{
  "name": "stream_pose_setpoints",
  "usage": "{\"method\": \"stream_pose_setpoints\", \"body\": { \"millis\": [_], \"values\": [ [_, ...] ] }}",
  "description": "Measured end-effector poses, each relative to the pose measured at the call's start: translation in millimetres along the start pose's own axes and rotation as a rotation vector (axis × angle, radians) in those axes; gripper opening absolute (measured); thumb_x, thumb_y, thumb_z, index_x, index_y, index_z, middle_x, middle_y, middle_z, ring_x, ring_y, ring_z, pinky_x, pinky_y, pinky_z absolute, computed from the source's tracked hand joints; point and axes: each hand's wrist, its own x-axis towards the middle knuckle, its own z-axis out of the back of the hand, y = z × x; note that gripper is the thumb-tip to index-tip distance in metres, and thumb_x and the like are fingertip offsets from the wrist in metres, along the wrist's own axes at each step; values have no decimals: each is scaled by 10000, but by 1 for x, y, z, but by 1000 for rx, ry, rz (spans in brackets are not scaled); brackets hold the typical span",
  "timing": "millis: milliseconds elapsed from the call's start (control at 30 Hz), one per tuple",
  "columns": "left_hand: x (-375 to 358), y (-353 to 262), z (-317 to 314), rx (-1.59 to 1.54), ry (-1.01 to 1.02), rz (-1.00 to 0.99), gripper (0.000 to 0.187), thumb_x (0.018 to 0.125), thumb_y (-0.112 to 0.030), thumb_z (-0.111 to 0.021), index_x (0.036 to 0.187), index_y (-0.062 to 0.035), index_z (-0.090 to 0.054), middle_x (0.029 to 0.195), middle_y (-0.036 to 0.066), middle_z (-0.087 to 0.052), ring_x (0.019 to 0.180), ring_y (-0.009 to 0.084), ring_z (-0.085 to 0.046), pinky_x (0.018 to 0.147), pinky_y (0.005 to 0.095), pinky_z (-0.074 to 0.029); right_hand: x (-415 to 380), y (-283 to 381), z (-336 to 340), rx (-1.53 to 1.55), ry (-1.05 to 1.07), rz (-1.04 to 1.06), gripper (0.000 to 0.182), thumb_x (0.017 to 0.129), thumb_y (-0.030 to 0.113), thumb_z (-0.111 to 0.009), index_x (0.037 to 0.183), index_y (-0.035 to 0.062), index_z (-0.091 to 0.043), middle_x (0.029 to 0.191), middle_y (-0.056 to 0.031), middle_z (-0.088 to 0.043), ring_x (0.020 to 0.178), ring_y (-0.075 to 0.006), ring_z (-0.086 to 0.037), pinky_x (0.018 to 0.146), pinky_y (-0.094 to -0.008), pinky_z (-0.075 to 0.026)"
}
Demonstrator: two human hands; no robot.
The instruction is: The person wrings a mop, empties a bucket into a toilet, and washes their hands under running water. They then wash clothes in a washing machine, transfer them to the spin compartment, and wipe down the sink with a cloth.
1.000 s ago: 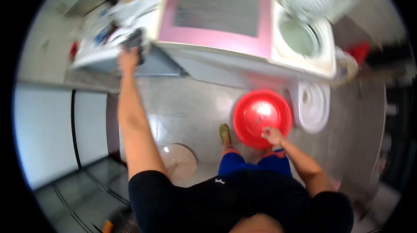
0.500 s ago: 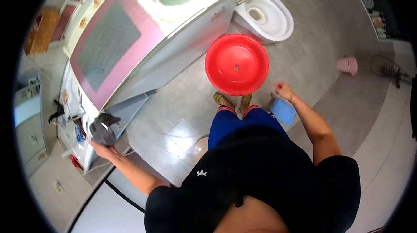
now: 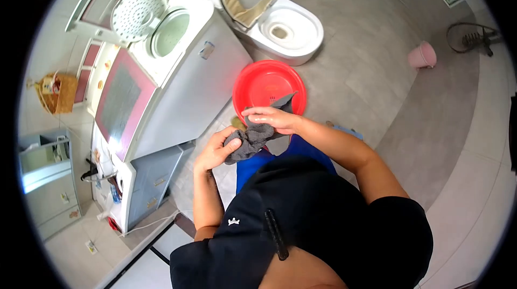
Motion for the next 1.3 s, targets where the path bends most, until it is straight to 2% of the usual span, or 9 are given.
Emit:
{"method": "stream_pose_setpoints", "body": {
  "millis": [167,267,533,867,967,1067,1167,1233,1300],
  "values": [
    [50,-13,-39,12,215,30,363,912,-291,-581,1135,-5,-566,1049,86,-619,990,169,-536,910,319,-409,-74,-6,36,-8,-145,9,487,897,288,-603,1305,59,-469,1294,-107,-467,1190,-202,-458,949,-360,-416],
    [82,-36,-56,89,299,-7,364,887,-369,-611,981,-20,-567,881,21,-572,856,117,-504,783,278,-425,-115,1,39,80,-319,-27,443,918,259,-576,1320,105,-469,1220,-63,-522,1095,-171,-529,851,-356,-487],
    [153,-62,-101,167,630,38,333,898,-351,-600,979,-30,-560,874,30,-568,851,108,-486,769,266,-413,-171,-26,63,291,-517,220,428,913,266,-582,1301,114,-486,1172,-50,-555,1043,-162,-561,811,-330,-497],
    [250,-42,-165,-291,659,-153,433,873,-46,-559,1290,-33,-443,1192,101,-533,1060,167,-506,943,307,-393,-201,2,110,715,-619,659,528,971,399,-416,1405,108,-340,1332,-59,-463,1214,-220,-460,988,-404,-405],
    [294,-63,-162,-71,892,-206,539,859,-52,-569,1368,-38,-394,1260,122,-517,1154,195,-492,977,318,-386,-203,39,138,568,-751,636,503,933,268,-492,1388,92,-367,1308,-94,-490,1175,-224,-500,978,-380,-419],
    [387,-58,-90,216,674,-477,495,848,-124,-624,1308,-22,-472,1265,125,-542,1155,209,-508,983,337,-389,-231,54,194,627,-1050,503,488,876,146,-525,1345,56,-424,1213,-119,-549,1073,-232,-565,916,-359,-469],
    [479,-77,62,522,-446,-342,479,774,-236,-704,1181,-22,-569,1182,193,-589,1131,317,-545,954,385,-423,-249,89,230,540,-1182,526,481,849,119,-528,1320,51,-456,1142,-109,-573,1015,-234,-585,872,-348,-490],
    [540,-60,174,818,-923,-289,495,791,-341,-669,1166,-30,-583,1162,227,-584,1057,357,-570,897,403,-444,-240,119,248,497,-1210,467,515,834,86,-533,1339,59,-436,1155,-108,-562,1029,-233,-576,884,-342,-482],
    [576,-63,242,809,-1054,68,626,840,-514,-541,1278,-68,-507,1288,176,-522,1253,354,-414,1034,579,-216,-213,160,258,368,-1234,385,571,826,60,-543,1376,75,-387,1175,-107,-549,1046,-232,-567,890,-336,-476]
  ]
}}
